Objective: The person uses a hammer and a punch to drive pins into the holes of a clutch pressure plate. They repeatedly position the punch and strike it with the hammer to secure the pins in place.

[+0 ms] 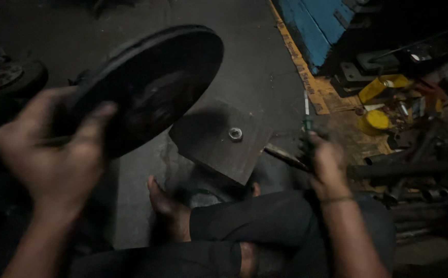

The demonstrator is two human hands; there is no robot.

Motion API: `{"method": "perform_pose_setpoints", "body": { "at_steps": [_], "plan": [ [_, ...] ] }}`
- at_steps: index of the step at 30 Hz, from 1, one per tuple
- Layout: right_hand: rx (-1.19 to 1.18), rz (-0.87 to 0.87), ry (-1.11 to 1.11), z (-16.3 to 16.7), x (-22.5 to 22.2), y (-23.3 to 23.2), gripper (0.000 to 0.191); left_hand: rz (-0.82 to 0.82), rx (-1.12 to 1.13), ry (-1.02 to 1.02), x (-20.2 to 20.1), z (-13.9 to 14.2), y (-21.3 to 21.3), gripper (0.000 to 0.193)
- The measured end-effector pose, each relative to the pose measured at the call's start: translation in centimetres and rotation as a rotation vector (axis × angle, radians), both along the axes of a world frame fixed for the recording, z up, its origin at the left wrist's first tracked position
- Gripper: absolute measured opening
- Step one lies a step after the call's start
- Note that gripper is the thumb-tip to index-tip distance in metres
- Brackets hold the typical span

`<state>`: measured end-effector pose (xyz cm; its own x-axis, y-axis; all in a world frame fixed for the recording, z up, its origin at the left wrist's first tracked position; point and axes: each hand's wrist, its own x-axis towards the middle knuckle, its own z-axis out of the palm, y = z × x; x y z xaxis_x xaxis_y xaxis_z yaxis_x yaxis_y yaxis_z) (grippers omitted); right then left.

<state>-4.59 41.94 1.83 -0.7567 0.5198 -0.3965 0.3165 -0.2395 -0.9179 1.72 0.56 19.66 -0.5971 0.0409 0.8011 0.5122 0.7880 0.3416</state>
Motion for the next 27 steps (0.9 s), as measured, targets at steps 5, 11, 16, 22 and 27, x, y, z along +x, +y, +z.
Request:
{"method": "perform_pose_setpoints", "body": {
  "at_steps": [5, 11, 16, 22, 27],
  "plan": [
    [0.058, 0.057, 0.031, -5.3, -5.1, -3.1, 0.040, 0.219, 0.039, -0.066, 2.5, 1.4, -0.7, 0.028],
    [0.286, 0.050, 0.358, -1.4, -3.7, -5.5, 0.053, 0.051, 0.437, -0.426, 4.6, 5.3, 0.3, 0.029],
    [-0.351, 0.521, 0.616, 3.5, 0.7, -6.4, 0.063, 0.124, 0.886, -0.751, 1.4, 4.6, 2.1, 0.072],
    [0.377, 0.347, 0.070, 3.2, 1.1, -5.1, 0.078, -0.064, 1.095, -0.960, -5.1, -0.8, 4.8, 0.052],
    [0.827, 0.478, -0.111, 2.7, 0.2, -4.5, 0.082, 0.066, 1.015, -1.117, -11.4, -6.5, 5.3, 0.048]
  ]
}}
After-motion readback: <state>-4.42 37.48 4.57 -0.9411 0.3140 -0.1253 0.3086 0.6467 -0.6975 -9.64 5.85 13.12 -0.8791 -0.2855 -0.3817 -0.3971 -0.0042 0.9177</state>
